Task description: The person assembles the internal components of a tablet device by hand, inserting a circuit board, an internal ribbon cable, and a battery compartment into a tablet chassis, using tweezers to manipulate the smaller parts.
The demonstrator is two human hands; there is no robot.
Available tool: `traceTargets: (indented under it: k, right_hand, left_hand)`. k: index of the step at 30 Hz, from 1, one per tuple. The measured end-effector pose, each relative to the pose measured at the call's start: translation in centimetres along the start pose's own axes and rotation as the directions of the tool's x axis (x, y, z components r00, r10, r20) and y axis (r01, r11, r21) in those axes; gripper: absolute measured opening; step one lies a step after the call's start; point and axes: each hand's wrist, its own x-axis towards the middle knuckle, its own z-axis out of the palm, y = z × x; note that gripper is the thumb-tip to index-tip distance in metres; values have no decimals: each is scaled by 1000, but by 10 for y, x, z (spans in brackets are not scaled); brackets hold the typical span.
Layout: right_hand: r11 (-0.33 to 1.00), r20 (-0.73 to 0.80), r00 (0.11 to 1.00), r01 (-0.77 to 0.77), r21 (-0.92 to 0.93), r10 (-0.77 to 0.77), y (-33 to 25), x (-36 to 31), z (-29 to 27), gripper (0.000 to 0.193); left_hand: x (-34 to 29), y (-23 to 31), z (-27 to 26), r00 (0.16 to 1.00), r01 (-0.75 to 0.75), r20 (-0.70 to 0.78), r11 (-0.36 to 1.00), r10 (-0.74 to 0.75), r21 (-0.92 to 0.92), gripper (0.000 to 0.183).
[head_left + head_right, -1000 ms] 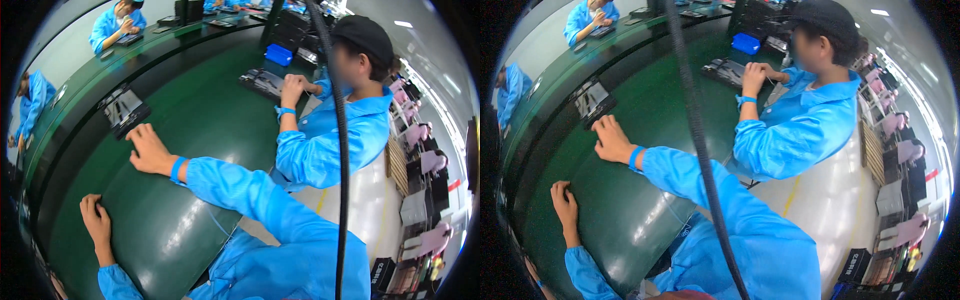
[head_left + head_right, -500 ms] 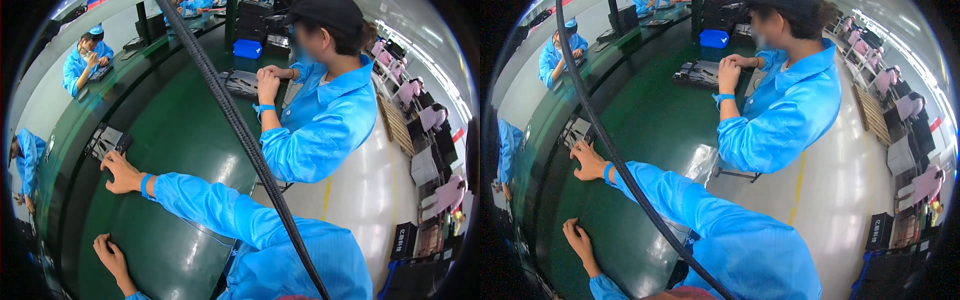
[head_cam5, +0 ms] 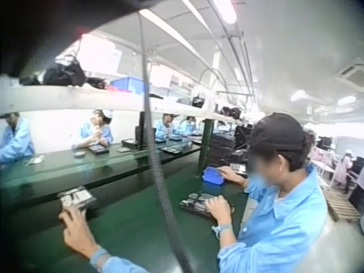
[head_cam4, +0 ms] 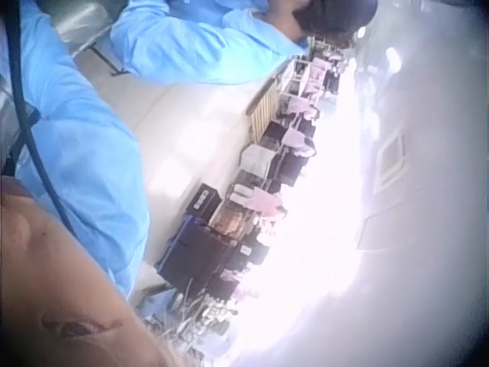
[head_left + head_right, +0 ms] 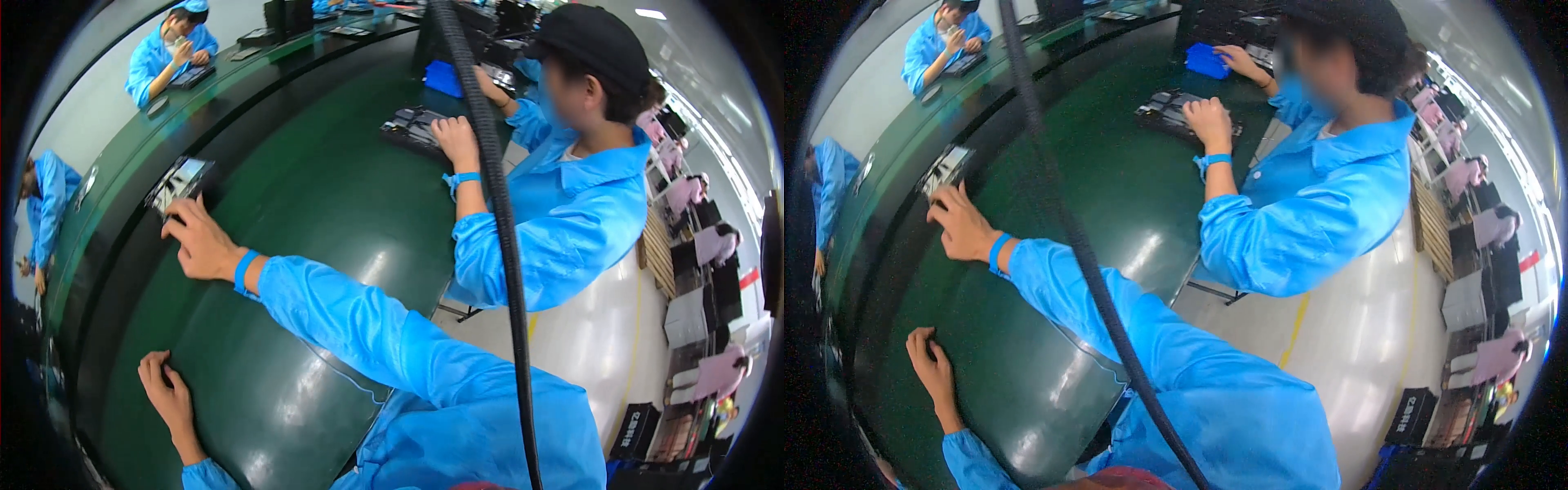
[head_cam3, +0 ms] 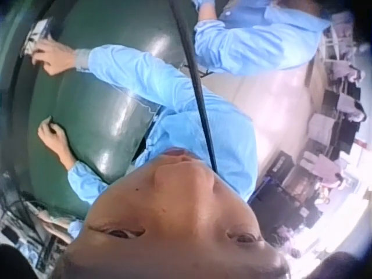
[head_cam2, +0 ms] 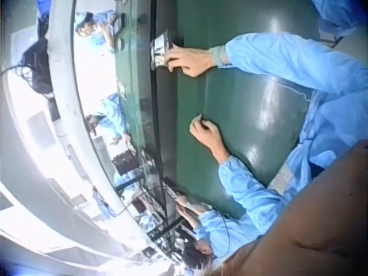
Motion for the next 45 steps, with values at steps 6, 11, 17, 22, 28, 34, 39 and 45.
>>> traceTargets:
  k: [6, 11, 17, 22, 28, 34, 39, 45]
  right_hand:
    - [987, 83, 996, 33, -157, -20, 19, 11, 0, 49]
    - [970, 126, 992, 60, -237, -30, 14, 18, 7, 60]
    - [933, -15, 999, 36, -358, -44, 25, 27, 7, 58]
    - [891, -115, 989, 28, -453, -90, 35, 29, -2, 52]
    - [915, -55, 998, -3, -403, -21, 20, 22, -7, 49]
    - [888, 132, 981, 187, -420, -144, -27, 0, -14, 33]
    - [880, 372, 889, 382, -283, -266, -114, -59, -24, 34]
    - [860, 484, 766, 508, -52, -424, -216, -115, -57, 19]
  left_hand:
    - [3, 8, 6, 1000, 28, -12, 999, -28, -31, 24]
    - [-3, 6, -4, 999, 16, -34, 1000, -16, -12, 22]
    - [-4, 8, -11, 999, 37, -28, 999, -37, -25, 22]
    - [-2, 8, -11, 999, 16, -45, 999, -18, -46, 21]
    - [-4, 9, -11, 998, 22, -57, 999, -25, -49, 21]
    - [-6, 7, -9, 998, -22, -60, 999, 19, -48, 21]
    - [-19, -2, 3, 989, 23, -146, 995, -38, -101, 36]
    - [-25, -33, 7, 908, 336, 9, 716, -419, -612, 49]
